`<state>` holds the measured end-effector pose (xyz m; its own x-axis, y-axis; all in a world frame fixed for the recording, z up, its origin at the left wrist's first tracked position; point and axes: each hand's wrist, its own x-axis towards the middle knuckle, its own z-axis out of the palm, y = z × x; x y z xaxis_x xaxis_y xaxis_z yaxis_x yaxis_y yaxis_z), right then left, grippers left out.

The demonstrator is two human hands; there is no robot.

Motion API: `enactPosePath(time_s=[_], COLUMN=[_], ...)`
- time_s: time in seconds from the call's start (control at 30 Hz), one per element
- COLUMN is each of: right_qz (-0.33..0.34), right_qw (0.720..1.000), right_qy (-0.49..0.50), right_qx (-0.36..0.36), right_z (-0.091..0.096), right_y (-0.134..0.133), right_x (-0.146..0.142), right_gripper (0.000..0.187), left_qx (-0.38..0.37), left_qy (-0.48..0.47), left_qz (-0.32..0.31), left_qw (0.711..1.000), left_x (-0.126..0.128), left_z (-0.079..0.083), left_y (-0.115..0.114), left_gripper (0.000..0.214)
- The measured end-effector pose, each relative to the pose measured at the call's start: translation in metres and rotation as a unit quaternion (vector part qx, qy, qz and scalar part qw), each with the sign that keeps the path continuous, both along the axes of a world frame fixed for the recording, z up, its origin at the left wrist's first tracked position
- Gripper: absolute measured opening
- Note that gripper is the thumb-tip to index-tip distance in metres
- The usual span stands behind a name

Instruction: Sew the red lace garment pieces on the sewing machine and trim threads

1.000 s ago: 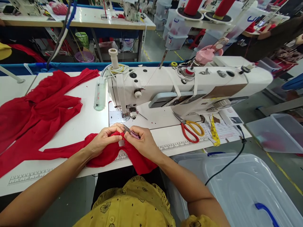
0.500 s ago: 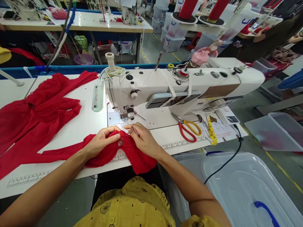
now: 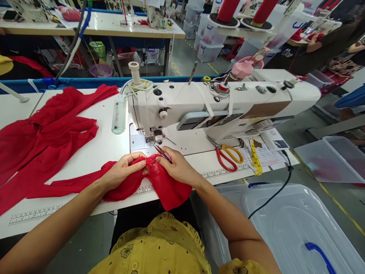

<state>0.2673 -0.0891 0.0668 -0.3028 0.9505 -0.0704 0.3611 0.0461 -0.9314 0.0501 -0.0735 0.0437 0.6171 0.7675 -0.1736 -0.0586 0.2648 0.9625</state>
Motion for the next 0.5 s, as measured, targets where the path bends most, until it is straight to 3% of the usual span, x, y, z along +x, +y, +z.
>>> enactPosePath(time_s=[0.27,0.4,0.5], right_qz=[0.061,0.056,0.018], right_qw=[0.996,0.997,0.975], right_qy=[0.015,-0.057,-0.197], right_qx=[-0.068,-0.012,0.099], right_z=[0.004,0.006,0.013], right_y=[0.002,0.006,-0.005], right_x=[0.000,0.000,-0.006], right_gripper=[0.025,0.024,0.024], left_qx=[-0.015,-0.007,0.079], left_qy=[-0.016,0.003,0.052], left_qz=[0.001,0.001,0.019], left_qw=[1.000,1.000,0.995], left_x=[-0.001,0.000,0.002], left_z=[-0.003,-0.002,-0.004], left_y=[-0.001,0.000,-0.001], left_gripper=[0.025,0.025,0.021])
